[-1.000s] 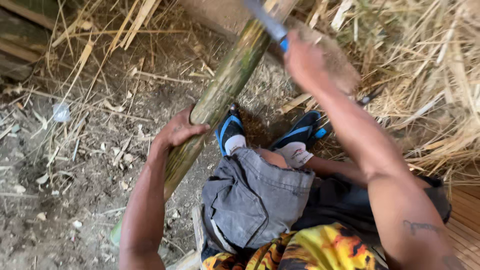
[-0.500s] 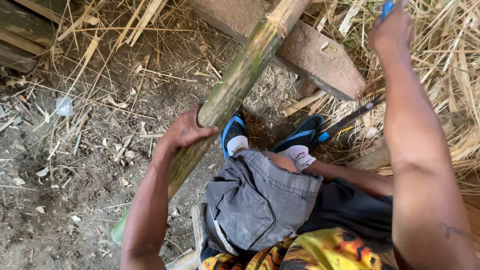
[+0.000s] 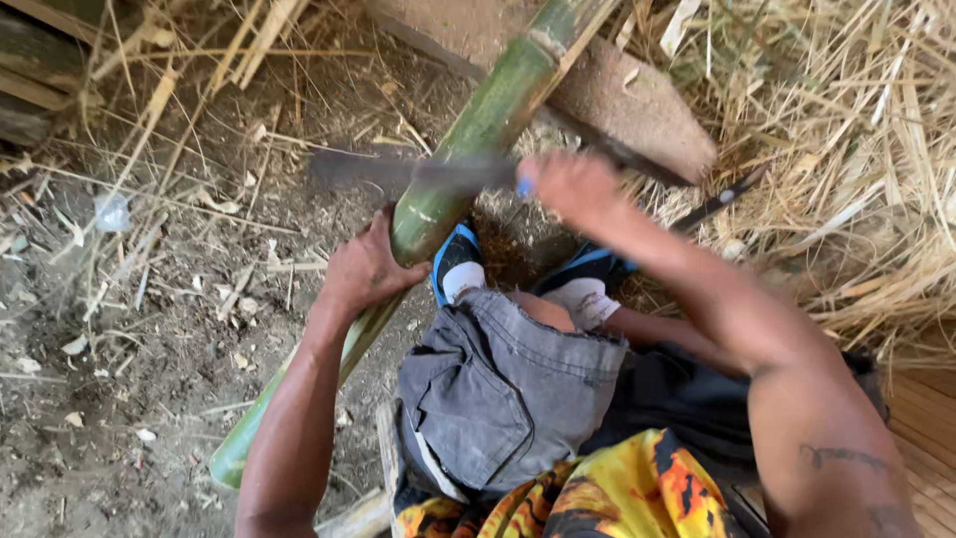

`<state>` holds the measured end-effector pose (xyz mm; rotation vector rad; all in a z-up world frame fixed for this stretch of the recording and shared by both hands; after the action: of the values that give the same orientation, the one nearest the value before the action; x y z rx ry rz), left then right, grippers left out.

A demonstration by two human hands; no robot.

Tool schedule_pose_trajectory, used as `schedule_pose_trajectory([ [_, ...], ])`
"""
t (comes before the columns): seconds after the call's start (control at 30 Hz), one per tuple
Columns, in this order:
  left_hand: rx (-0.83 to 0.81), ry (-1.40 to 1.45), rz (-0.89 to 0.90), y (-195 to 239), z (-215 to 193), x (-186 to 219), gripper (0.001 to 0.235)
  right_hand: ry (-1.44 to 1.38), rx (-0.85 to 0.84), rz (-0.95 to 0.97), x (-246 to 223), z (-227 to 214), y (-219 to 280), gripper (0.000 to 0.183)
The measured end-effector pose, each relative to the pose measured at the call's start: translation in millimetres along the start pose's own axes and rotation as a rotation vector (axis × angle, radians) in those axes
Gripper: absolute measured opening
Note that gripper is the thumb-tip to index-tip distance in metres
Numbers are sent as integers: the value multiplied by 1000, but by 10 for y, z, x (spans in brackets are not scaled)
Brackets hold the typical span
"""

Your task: The person sits on the ground and uses a machete to shave the outer layer off a long bamboo pole. They repeatedly strike the bamboo to remove the green skin, rotating the pole to work on different sides.

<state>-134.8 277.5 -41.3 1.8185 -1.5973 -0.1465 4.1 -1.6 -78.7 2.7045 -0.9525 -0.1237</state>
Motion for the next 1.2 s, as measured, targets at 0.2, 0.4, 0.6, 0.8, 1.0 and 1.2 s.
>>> schedule_pose_trajectory([
  [0.2, -7, 79, 8, -105, -44, 26, 111, -690, -53, 571, 636, -373, -130, 19],
  [0.4, -68, 31, -30, -179, -26, 32, 113, 62, 16, -60, 115, 111, 3, 3],
  [0.6, -67, 23, -24, -172, -59, 76, 113, -340, 154, 710, 1904, -238, -257, 33],
  [0.8, -178, 293, 1, -285, 33, -82, 126, -391, -63, 512, 698, -243, -304, 16],
  [1.0, -116, 269, 76, -335, 124, -148, 116, -154, 7, 63, 214, 24, -171, 10],
  [1.2, -98, 342, 77, -405, -4, -111, 115, -795, -50, 637, 786, -376, -253, 24],
])
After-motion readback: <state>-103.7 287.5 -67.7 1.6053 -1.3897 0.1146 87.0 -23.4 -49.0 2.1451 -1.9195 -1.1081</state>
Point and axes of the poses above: each hand's wrist, its own y-axis away from the middle knuckle, its own z-axis out of the palm, x = y × z, the point moved 4 cm from there along -y, towards the middle knuckle, and after that the axes turned 9 degrees about -y, right-handed, at the moved point
